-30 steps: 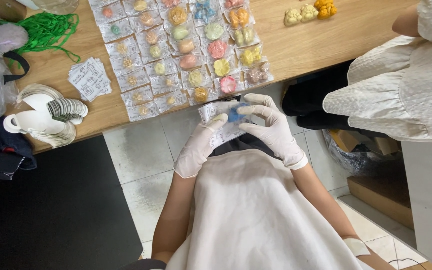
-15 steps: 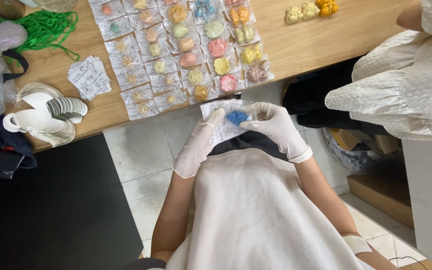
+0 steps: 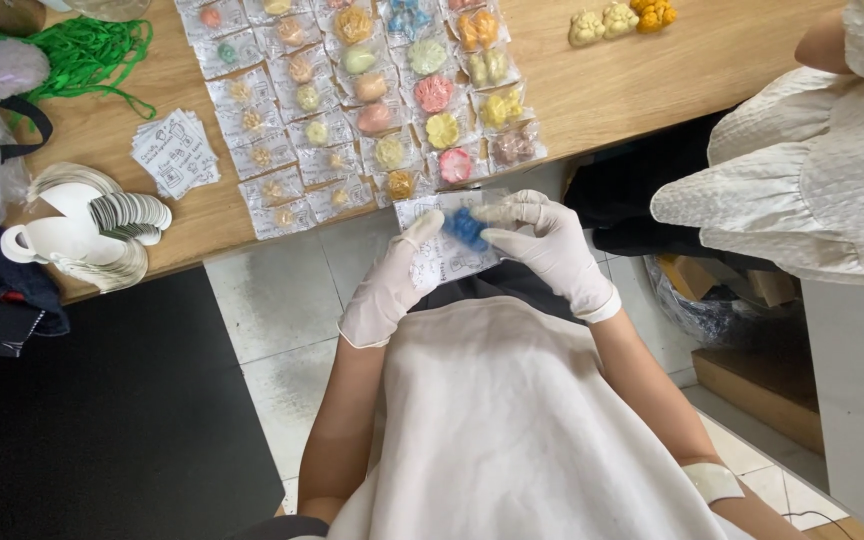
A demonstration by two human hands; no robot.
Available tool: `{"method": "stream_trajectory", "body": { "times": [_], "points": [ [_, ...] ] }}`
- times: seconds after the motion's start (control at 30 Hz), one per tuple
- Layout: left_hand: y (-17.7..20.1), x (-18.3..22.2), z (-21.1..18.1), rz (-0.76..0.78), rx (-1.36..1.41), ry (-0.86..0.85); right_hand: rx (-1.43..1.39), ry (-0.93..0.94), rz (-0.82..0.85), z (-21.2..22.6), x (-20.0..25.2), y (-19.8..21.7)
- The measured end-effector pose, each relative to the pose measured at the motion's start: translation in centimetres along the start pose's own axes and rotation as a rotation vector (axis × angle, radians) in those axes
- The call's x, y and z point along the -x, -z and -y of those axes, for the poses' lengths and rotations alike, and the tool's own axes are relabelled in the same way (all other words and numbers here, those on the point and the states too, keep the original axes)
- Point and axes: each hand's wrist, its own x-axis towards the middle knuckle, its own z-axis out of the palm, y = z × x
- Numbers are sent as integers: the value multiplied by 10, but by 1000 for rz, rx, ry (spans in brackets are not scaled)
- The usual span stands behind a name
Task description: Packaging small colorful wax melts into small bags and labeling them.
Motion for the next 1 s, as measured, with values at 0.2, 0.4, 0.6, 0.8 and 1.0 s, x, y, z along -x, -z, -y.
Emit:
{"method": "stream_trajectory", "body": {
  "times": [0.2,0.4,0.6,0.8,1.0],
  "points": [
    [-19,8,-12,138,49,6,41,-16,46,5,0,5],
    [-6,-13,9,160,135,-34,208,320,-64,-30,-8,3],
    [-9,-18,7,202,179,-51,253,48,-99,-10,2,9],
    [-27,-10,-4,211,104,-105,44,-155,149,-5,13,21],
    [-30,-8,-3,167,90,-64,158,198,259,21,16,23]
  ]
}}
